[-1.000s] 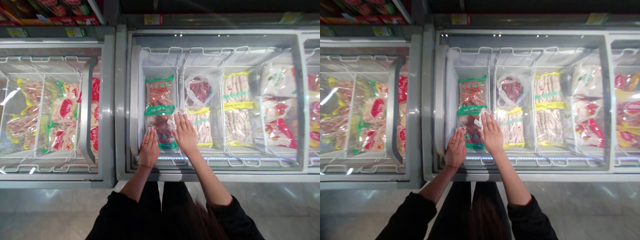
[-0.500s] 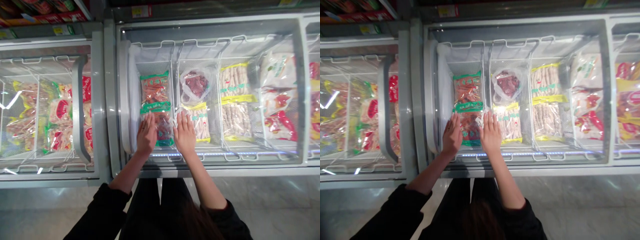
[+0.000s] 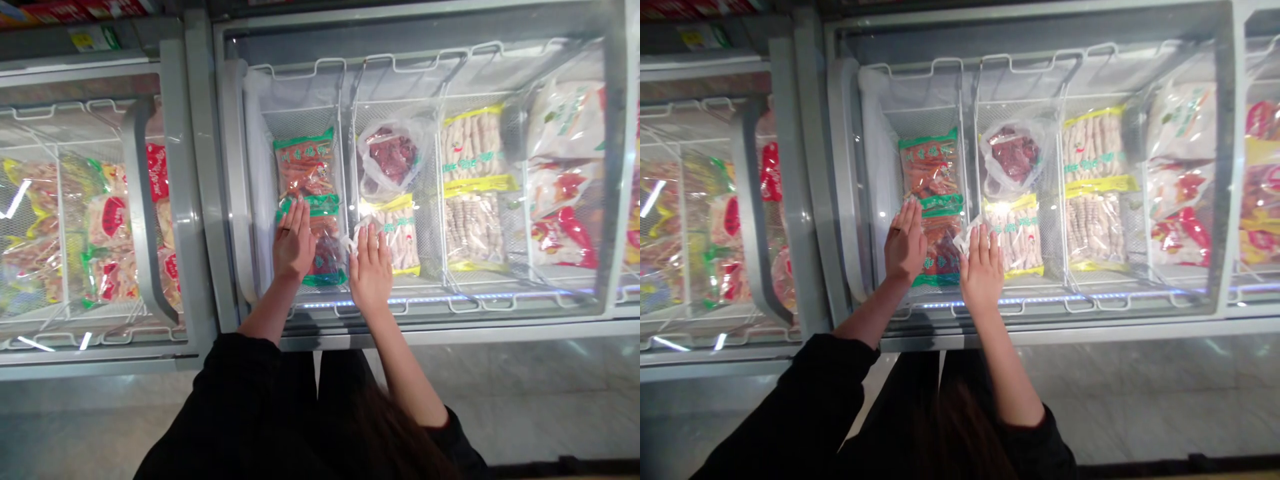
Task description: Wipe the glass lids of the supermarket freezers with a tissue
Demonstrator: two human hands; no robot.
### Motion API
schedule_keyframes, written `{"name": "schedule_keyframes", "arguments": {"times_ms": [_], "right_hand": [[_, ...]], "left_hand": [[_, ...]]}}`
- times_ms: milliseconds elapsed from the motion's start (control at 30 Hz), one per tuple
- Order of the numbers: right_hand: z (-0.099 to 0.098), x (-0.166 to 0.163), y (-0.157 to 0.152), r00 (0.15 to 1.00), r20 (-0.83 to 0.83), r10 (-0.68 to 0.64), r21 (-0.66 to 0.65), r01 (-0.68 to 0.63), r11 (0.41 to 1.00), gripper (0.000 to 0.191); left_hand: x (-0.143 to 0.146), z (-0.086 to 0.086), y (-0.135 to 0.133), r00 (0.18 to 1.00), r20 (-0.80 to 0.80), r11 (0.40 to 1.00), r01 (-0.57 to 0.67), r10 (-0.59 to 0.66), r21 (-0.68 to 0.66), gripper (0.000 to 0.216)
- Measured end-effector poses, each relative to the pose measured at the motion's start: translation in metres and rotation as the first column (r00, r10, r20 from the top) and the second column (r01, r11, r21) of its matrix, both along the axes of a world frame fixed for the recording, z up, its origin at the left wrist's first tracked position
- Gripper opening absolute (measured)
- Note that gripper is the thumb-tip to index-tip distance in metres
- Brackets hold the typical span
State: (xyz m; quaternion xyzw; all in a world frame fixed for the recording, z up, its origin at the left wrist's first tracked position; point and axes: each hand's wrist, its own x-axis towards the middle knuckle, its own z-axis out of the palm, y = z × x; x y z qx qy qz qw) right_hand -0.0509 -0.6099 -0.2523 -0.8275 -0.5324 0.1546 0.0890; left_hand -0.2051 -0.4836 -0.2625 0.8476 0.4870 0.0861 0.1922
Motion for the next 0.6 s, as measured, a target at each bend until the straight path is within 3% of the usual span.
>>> {"name": "schedule_keyframes", "arguments": {"times_ms": [67, 167, 267, 333, 400, 467, 600], "right_hand": [[-0.004, -0.009, 0.024, 0.998, 0.005, -0.067, 0.014, 0.067, 0.998, 0.066], [-0.004, -0.028, 0.042, 0.999, -0.021, 0.047, 0.034, -0.046, 0.998, 0.066], [0.002, -0.034, 0.012, 0.962, -0.057, 0.266, 0.033, -0.264, 0.964, 0.067], [0.005, -0.027, -0.021, 0.944, -0.063, 0.323, 0.019, -0.322, 0.947, 0.069], [0.005, -0.014, -0.044, 0.963, -0.043, 0.268, 0.001, -0.268, 0.963, 0.069], [0.002, -0.002, -0.044, 0.99, -0.008, 0.144, 0.0, -0.144, 0.99, 0.067], [-0.007, -0.005, 0.005, 0.997, 0.043, -0.065, 0.041, 0.063, 0.997, 0.066]], "left_hand": [[0.0, -0.001, 0.001, 1.0, -0.008, 1.0, -0.006, 0.006, 0.001, 0.077], [0.001, -0.002, 0.001, 1.0, -0.022, 1.0, -0.006, 0.006, 0.015, 0.072], [0.001, -0.003, 0.001, 0.999, -0.03, 1.0, -0.013, 0.014, 0.027, 0.071], [0.001, -0.004, 0.001, 1.0, -0.028, 0.999, -0.013, 0.014, 0.032, 0.07], [0.001, -0.004, 0.001, 1.0, -0.013, 0.999, -0.014, 0.015, 0.041, 0.071], [0.001, -0.005, 0.001, 1.0, 0.004, 0.998, -0.019, 0.019, 0.055, 0.073], [0.0, -0.007, 0.0, 1.0, 0.005, 0.998, -0.018, 0.017, 0.059, 0.075]]}}
